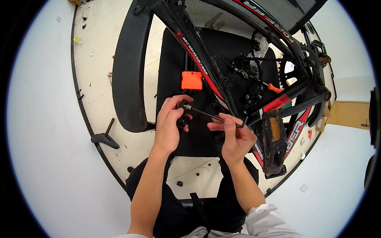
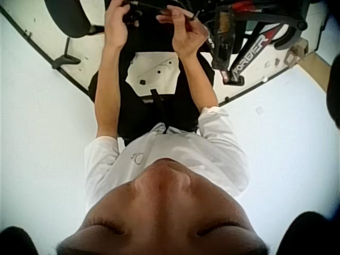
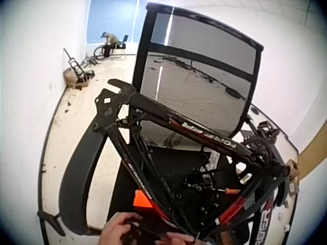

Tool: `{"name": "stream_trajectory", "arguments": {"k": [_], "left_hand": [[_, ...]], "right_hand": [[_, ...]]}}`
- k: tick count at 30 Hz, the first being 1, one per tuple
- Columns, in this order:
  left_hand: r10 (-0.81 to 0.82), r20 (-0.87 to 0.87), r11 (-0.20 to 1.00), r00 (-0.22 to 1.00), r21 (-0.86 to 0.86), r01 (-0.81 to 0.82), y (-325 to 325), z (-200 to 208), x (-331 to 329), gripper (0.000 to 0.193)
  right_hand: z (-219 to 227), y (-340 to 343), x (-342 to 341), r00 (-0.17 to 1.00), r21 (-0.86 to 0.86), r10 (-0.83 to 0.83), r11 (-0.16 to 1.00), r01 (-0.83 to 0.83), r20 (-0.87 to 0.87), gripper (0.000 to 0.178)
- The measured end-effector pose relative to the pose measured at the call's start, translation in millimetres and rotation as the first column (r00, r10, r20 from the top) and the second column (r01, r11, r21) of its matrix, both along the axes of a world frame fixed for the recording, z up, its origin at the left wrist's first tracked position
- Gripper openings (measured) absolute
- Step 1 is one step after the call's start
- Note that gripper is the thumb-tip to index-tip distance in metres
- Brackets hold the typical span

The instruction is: The person assembles a bicycle frame by inserting and tightening bolts into the bottom bracket area using an Allen key. They handle small hardware pieces and adjust components on the frame while seated.

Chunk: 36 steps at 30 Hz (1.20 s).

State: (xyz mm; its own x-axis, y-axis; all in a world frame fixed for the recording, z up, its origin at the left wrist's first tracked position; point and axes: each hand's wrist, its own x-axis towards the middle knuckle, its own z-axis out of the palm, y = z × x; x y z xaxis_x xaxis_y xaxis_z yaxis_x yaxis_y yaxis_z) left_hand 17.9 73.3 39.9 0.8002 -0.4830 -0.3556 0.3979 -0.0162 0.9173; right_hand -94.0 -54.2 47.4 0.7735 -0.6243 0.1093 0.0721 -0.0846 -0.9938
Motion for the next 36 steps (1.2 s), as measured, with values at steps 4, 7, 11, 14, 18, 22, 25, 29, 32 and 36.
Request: {"name": "stream_trajectory", "arguments": {"k": [4, 7, 11, 14, 18, 22, 25, 29, 32, 36], "left_hand": [[-0.042, -0.062, 0.993, 0.997, -0.112, 0.035, -0.2, -2.3, -4.4, 0.033], [-0.067, -0.080, 0.988, 0.995, -0.141, 0.056, -2.2, -2.3, -7.7, 0.033], [-0.060, -0.029, 0.985, 0.998, -0.161, 0.054, -1.4, -0.6, -9.1, 0.033], [-0.033, -0.013, 0.977, 0.999, -0.211, 0.030, -2.5, -0.5, -12.8, 0.032], [-0.003, 0.043, 0.971, 0.999, -0.237, 0.014, -8.4, 4.4, -18.4, 0.032], [-0.003, 0.160, 0.972, 0.987, -0.233, 0.040, -11.9, 2.3, -22.8, 0.032], [0.003, 0.207, 0.973, 0.978, -0.227, 0.045, -13.4, -0.2, -24.0, 0.033], [0.029, 0.176, 0.971, 0.984, -0.241, 0.015, -13.9, 5.2, -23.8, 0.032], [0.044, 0.245, 0.970, 0.968, -0.242, 0.018, -13.6, 3.1, -21.5, 0.032], [0.033, 0.252, 0.975, 0.967, -0.222, 0.025, -13.0, 3.6, -22.8, 0.032]], "right_hand": [[1.4, 5.7, 5.0, 0.999, 0.065, 0.045, 0.997, -0.046, 0.022, 0.018], [1.3, 8.8, 8.9, 0.999, 0.049, 0.046, 0.998, -0.047, 0.011, 0.017], [-0.7, 8.1, 7.5, 0.999, 0.013, 0.043, 0.999, -0.043, 0.026, 0.014], [-1.4, 11.3, 7.7, 0.997, -0.015, 0.025, 1.000, -0.024, 0.066, 0.011], [-8.8, 12.1, 5.2, 0.992, -0.125, 0.015, 0.992, 0.001, 0.125, 0.006], [-8.5, 13.1, 10.2, 0.968, 0.027, -0.001, 1.000, -0.006, 0.250, 0.005], [-6.7, 12.6, 10.9, 0.975, 0.012, 0.028, 0.999, -0.031, 0.223, 0.007], [-6.7, 11.1, 8.5, 0.988, -0.043, 0.061, 0.998, -0.055, 0.144, 0.012], [-7.4, 12.0, 7.7, 0.996, -0.006, 0.022, 1.000, -0.022, 0.092, 0.010], [-12.5, 8.7, 7.1, 0.995, -0.036, 0.009, 0.999, -0.006, 0.098, 0.006]]}}
